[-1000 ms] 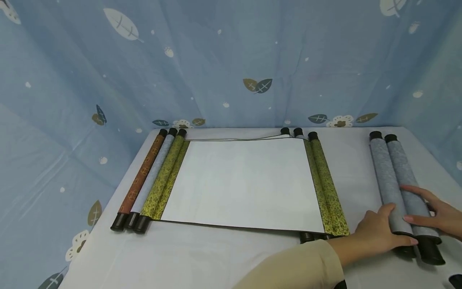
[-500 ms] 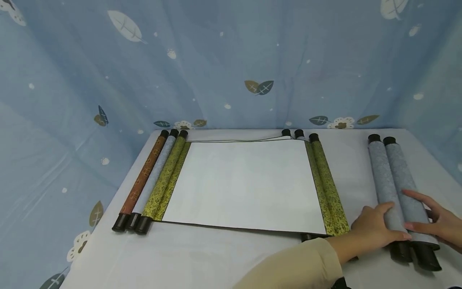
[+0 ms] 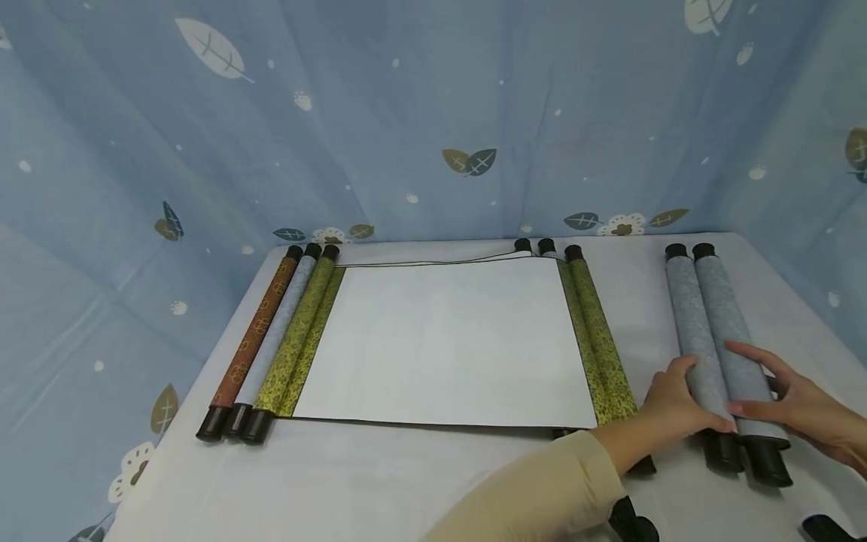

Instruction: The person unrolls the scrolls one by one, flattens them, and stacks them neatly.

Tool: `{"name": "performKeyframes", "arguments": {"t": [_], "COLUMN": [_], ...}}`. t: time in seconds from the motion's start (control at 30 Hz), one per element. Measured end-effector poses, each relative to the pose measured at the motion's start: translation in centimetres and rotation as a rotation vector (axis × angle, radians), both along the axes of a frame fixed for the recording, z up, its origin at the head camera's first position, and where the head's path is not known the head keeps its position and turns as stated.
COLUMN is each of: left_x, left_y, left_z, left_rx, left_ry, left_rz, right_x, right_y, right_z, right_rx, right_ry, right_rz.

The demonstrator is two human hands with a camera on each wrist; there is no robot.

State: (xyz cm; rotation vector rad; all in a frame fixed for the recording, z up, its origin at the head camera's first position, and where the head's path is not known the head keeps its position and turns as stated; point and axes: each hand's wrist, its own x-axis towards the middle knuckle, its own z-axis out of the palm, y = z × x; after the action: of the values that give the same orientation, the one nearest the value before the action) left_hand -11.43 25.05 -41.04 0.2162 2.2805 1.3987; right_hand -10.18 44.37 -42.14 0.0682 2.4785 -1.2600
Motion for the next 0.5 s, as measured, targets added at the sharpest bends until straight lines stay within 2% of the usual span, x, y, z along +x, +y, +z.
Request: {"name": "performKeyframes", "arguments": {"t": [0.07,0.13,0.27,0.5], "left_x": [-0.32,-0.57,-0.82,-0.77], "left_y": [-0.09,-0.18,-0.3,-0.85], "left_z": [0.04,-0.03,-0.14,-0.15], "left_rx": [0.058,0.079,0.03,-0.003], "left_ry": [-0.041,-0.056,0.0,0.032], "left_rz": [0.032,0.024,-0.046,-0.072], "right_x": [-0.14,-0.21,-0.23,-0.07], "right_y": [-0.36,-0.6,-0.66,-0.56], "right_z": [0.15,0.31,0.51,0.14], "right_rx": [0.02,0.042,0.053,0.019], "right_ry": [0.031,0.061,0.074,0.085], "right_rz": [0.012,0.023,0.034,0.058]}}
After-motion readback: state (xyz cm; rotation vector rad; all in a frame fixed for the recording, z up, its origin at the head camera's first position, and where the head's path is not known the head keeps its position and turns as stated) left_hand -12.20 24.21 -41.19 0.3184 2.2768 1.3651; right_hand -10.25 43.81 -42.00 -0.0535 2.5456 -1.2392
